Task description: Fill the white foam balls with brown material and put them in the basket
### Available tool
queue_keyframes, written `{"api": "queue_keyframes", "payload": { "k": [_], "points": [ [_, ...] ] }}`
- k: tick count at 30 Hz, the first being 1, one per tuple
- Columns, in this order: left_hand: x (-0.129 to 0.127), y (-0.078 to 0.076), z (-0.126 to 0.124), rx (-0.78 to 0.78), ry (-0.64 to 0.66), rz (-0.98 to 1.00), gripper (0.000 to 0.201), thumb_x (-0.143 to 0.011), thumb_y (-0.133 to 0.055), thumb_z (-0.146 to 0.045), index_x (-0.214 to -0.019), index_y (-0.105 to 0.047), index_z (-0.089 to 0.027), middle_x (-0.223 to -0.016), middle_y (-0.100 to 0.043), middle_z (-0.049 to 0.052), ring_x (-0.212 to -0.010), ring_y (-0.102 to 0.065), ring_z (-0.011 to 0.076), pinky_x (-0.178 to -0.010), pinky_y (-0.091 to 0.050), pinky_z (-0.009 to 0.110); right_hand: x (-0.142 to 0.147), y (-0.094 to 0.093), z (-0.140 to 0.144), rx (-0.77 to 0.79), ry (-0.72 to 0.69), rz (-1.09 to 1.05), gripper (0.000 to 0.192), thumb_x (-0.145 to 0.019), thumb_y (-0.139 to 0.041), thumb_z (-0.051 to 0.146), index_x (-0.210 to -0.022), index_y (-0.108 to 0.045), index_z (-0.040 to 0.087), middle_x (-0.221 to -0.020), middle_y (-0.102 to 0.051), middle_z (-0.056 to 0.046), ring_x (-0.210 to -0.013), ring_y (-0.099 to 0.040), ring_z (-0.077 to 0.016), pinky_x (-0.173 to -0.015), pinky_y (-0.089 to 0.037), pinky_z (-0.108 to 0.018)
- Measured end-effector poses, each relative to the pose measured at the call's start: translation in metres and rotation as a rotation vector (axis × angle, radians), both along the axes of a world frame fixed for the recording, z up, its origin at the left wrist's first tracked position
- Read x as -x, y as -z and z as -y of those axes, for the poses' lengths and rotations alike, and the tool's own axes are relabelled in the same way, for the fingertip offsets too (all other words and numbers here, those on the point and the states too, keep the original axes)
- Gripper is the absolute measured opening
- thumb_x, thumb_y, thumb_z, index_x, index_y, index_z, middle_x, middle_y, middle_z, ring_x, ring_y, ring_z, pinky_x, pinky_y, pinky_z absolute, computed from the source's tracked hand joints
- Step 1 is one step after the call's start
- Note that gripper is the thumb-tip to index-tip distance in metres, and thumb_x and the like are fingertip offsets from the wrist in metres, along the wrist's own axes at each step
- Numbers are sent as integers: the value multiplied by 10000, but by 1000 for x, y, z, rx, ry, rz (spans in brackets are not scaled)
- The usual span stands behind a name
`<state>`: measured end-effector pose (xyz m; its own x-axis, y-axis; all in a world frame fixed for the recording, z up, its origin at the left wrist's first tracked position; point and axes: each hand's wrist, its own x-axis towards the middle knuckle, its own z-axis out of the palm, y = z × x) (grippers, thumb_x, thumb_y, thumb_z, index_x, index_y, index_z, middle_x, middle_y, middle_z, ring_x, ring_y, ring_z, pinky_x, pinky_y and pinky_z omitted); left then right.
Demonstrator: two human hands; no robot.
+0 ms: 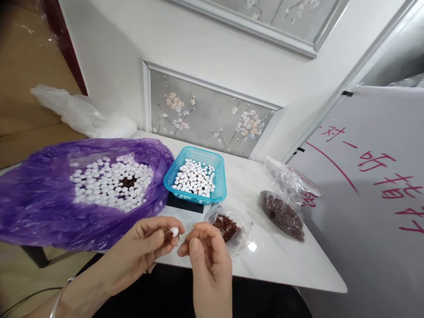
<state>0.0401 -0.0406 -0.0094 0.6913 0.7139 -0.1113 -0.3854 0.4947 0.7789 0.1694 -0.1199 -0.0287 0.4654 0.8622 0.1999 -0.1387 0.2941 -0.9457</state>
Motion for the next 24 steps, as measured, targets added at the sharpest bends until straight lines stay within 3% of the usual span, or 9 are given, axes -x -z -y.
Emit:
{"api": "queue_keyframes", "payload": {
  "k": [4,13,17,19,21,22,24],
  "points": [
    [2,4,-1,-63,-36,-42,180,-685,-854,-231,-848,-794,-185,-704,-670,-6,-644,-578,72,-639,-471,138,4,1,2,12,48,26,186,-926,-604,385,-995,-643,217,-749,-636,7,-665,-617,-131,-659,-531,-269],
    [2,3,-2,-130,-125,-79,127,-661,-867,-226,-758,-798,-181,-746,-701,5,-666,-604,85,-660,-488,162,11,3,6,25,15,75,206,-916,-613,411,-974,-675,223,-691,-620,19,-637,-615,-115,-641,-534,-227],
    [-8,1,-14,-63,-197,-124,156,-655,-872,-236,-784,-799,-187,-752,-731,6,-684,-623,84,-692,-514,162,6,1,6,22,34,149,245,-928,-578,423,-973,-669,201,-663,-624,7,-621,-619,-132,-612,-535,-236],
    [-20,-6,-29,-83,-269,-141,183,-690,-847,-265,-853,-798,-199,-863,-766,29,-787,-666,110,-791,-534,195,-8,0,7,59,110,294,245,-932,-561,416,-992,-666,203,-694,-652,-3,-618,-633,-139,-601,-539,-238],
    [-35,-19,-49,-242,-320,-171,249,-756,-785,-293,-983,-778,-189,-1122,-750,82,-1013,-673,174,-951,-511,274,-30,0,7,142,225,563,240,-938,-536,398,-1020,-664,212,-778,-707,-27,-658,-664,-159,-618,-548,-255],
    [-42,-26,-59,-382,-294,-249,338,-812,-725,-313,-1123,-731,-179,-1291,-676,115,-1151,-628,210,-1019,-476,320,-42,1,6,184,293,736,241,-935,-526,386,-1008,-674,210,-860,-736,-51,-697,-688,-178,-645,-556,-278],
    [-50,-43,-78,-486,-276,-307,513,-795,-730,-283,-1275,-638,-127,-1437,-547,178,-1287,-540,269,-1076,-425,377,-65,3,1,348,420,1104,295,-957,-423,307,-1007,-690,193,-987,-752,-99,-830,-720,-230,-736,-551,-337]
  ]
}}
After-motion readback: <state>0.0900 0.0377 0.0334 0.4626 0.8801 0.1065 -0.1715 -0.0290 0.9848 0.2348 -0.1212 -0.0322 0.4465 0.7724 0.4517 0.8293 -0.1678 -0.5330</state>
